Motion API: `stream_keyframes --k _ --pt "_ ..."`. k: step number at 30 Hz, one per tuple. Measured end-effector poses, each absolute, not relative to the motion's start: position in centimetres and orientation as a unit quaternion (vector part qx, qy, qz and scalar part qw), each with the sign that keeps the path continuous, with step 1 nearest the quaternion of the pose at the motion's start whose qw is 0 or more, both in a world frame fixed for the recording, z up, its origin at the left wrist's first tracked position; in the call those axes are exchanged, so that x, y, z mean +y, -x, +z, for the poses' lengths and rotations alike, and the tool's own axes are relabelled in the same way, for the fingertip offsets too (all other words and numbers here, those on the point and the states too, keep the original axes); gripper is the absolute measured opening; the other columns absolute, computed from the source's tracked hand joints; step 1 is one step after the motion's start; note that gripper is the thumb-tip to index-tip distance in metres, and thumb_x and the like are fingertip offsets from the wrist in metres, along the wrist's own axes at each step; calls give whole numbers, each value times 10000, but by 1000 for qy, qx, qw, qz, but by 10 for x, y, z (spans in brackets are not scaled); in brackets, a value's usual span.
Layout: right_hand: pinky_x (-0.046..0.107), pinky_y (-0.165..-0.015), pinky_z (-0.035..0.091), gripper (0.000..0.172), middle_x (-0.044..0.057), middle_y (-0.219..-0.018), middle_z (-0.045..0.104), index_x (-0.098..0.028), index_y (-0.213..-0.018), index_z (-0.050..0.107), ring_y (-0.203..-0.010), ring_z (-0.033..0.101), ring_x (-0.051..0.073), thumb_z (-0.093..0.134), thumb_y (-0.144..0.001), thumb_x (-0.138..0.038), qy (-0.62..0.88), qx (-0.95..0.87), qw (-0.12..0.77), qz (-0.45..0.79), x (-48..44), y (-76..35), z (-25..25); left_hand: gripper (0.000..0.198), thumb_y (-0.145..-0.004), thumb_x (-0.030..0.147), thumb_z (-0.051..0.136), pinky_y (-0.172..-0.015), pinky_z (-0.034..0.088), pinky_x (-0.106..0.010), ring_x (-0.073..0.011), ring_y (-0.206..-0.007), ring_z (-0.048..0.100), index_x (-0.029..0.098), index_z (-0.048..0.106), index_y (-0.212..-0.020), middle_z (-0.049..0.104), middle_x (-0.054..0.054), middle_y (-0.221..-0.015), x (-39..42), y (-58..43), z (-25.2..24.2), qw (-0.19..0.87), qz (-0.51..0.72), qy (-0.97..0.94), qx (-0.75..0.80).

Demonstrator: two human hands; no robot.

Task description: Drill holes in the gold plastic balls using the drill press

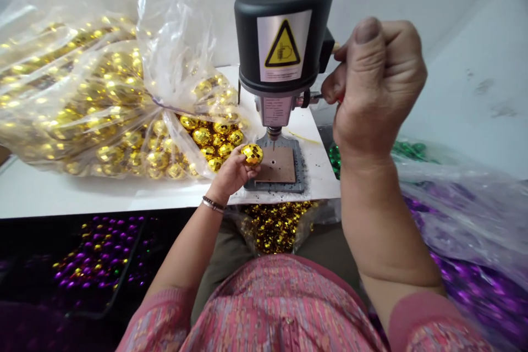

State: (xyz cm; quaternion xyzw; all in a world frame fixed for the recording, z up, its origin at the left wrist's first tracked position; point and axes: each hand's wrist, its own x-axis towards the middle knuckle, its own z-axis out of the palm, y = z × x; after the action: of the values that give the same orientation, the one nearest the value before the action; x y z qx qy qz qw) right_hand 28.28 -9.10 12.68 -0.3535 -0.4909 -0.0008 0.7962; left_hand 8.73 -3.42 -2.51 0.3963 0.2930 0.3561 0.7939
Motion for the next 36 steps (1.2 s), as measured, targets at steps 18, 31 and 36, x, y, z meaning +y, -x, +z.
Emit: stream_keyframes --k 18,31,36 --pt "204 -362 261 420 -87 -510 429 -190 -699 467 -372 408 13 636 -772 -568 329 -489 807 25 -82 -287 132 295 -881 465 630 -604 490 -174 -68 -670 615 213 677 -1027 747 -35 -1018 -58 25 1 639 699 -262 185" --pt "162 -445 280 292 -108 -537 465 -174 -732 531 -409 439 -32 562 -881 -424 349 -482 803 23 -89 -284 130 329 -696 157 752 -1132 334 -555 -396 -1228 561 192 679 -1015 712 -163 -1121 5 -53 -12 172 273 -777 540" --pt "154 -444 296 306 -100 -518 439 -170 -733 533 -408 422 -28 560 -899 -427 340 -490 803 9 -90 -283 129 410 -670 199 769 -1100 326 -613 -445 -1178 577 171 652 -1062 703 -174 -997 15 -58 -19 159 195 -786 565"
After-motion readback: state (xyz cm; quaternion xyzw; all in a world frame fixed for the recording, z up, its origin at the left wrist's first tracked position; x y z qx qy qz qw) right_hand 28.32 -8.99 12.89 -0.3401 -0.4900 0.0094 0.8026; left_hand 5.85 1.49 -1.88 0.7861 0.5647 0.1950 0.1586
